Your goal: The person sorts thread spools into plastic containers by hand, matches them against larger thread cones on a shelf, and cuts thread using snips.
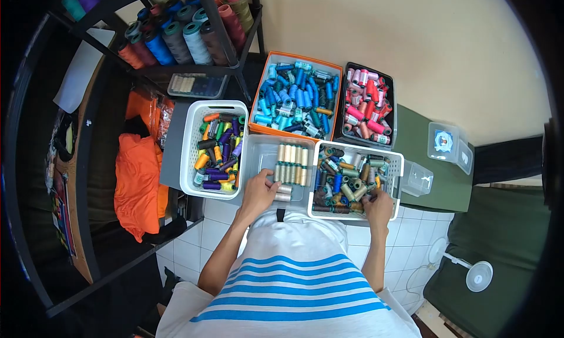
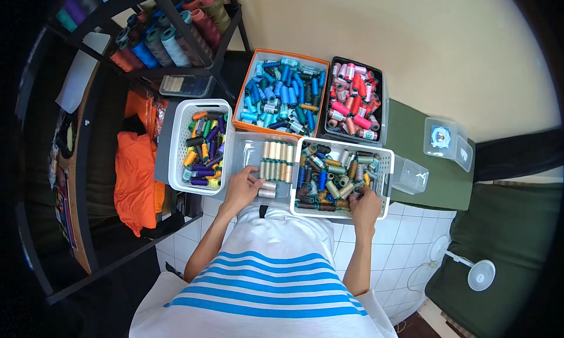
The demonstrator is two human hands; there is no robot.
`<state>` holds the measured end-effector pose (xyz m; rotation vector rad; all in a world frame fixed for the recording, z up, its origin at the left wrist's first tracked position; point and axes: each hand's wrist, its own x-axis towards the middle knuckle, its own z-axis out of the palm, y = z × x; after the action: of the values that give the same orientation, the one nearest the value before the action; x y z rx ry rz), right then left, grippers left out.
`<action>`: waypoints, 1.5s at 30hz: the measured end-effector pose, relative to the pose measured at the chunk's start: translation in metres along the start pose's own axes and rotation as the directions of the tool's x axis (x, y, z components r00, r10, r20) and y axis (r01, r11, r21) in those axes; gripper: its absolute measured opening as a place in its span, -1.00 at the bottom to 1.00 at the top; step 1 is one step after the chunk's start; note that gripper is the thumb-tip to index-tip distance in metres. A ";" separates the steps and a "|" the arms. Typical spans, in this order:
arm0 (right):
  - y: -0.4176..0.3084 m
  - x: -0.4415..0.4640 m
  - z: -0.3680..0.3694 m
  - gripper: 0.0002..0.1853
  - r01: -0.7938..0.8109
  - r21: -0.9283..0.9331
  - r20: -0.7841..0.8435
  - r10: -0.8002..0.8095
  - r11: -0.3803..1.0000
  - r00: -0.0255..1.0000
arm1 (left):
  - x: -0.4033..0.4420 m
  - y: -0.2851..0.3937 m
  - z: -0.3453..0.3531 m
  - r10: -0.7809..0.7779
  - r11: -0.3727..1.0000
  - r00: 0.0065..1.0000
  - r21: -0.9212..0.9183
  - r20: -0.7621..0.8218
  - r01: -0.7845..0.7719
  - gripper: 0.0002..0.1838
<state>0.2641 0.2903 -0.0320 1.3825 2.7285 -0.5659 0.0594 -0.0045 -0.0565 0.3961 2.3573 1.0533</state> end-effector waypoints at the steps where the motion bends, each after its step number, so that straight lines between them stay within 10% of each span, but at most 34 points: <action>1: -0.001 0.000 -0.002 -0.73 0.002 0.000 0.002 -0.002 1.000 1.000 | -0.001 0.000 0.000 -0.001 1.000 1.000 -0.010 -0.009 0.001 -0.62; 20: 0.001 -0.019 -0.103 -0.69 -0.066 0.554 0.009 0.074 0.830 0.997 | -0.001 -0.003 0.005 0.067 0.997 0.997 0.033 -0.040 -0.066 -0.61; 30: -0.003 -0.038 -0.116 -0.56 -0.065 0.188 -0.144 0.093 0.980 0.985 | -0.016 0.019 -0.007 0.071 0.992 0.990 0.111 -0.122 -0.058 -0.64; 33: -0.019 -0.040 -0.125 -0.59 -0.094 0.136 -0.134 0.112 0.986 0.985 | -0.031 0.062 -0.011 0.305 0.952 0.947 0.038 -0.099 -0.303 -0.65; 40: -0.022 -0.012 -0.096 -0.70 -0.100 0.535 0.214 -0.019 0.839 0.977 | -0.031 0.151 0.071 0.713 0.699 0.689 -0.191 0.126 -0.689 -0.52; 45: -0.008 -0.007 -0.082 -0.83 -0.157 0.800 0.281 -0.130 0.580 0.951 | -0.024 0.156 0.092 0.670 0.742 0.683 -0.277 0.290 -0.611 -0.58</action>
<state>0.2732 0.3075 0.0479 1.2159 2.2031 -2.0487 0.1392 0.1415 0.0177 1.3192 1.7827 1.3112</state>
